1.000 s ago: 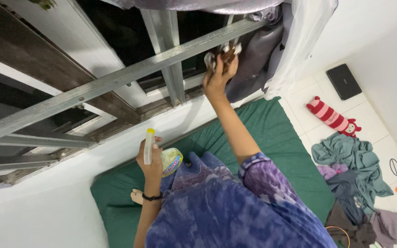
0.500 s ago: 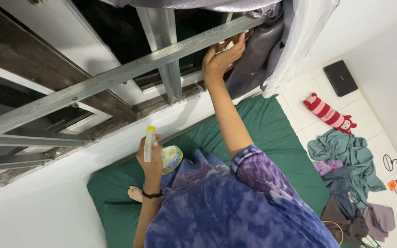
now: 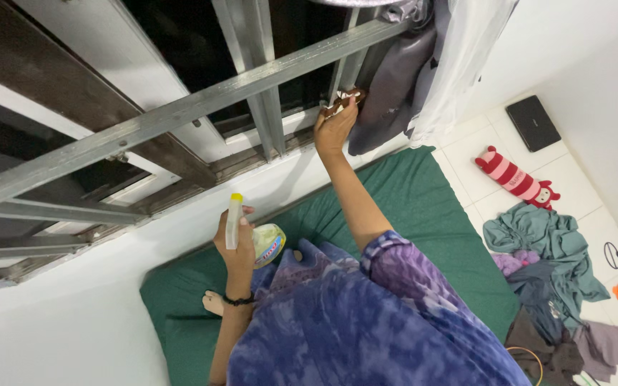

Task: The person cleans a metal window grille by spraying a cleaning solution and wiping the bars with a cloth. They systematically move along the grille, applying the spray and wiping each section.

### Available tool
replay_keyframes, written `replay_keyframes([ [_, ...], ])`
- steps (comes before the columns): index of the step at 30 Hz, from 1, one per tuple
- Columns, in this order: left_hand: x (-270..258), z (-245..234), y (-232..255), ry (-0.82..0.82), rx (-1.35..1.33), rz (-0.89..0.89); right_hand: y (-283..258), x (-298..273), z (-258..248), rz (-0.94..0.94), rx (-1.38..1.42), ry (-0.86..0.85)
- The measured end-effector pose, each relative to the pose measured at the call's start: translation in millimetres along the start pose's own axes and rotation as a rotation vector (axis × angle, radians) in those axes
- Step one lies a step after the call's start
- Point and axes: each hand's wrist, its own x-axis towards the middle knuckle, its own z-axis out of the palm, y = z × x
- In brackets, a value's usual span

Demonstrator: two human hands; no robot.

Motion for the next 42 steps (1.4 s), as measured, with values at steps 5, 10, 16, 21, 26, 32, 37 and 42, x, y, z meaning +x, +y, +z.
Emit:
replay_keyframes([
  [5, -6, -5, 6, 0.026, -0.023, 0.003, -13, 6, -17, 0.052, 0.091, -0.058],
  [10, -12, -11, 9, 0.041, -0.009, 0.008, -53, 64, -67, 0.013, 0.134, -0.060],
  [16, -16, -14, 6, 0.061, -0.002, -0.014, -104, 153, -99, -0.072, 0.256, 0.154],
  [21, -16, -13, 9, 0.057, 0.012, -0.024, -108, 143, -72, 0.116, 0.209, 0.154],
  [26, -16, -12, 9, 0.041, 0.013, -0.038, -79, 94, -38, 0.191, 0.089, 0.084],
  [32, -10, -8, 6, 0.042, 0.023, 0.004, -34, 22, -11, 0.259, 0.010, -0.115],
  [37, -13, -5, 0, 0.040, 0.016, -0.031, -15, -19, -2, 0.164, -0.038, -0.142],
  [42, -18, -8, 2, 0.043, 0.009, -0.027, -11, -41, -8, 0.241, -0.081, -0.252],
])
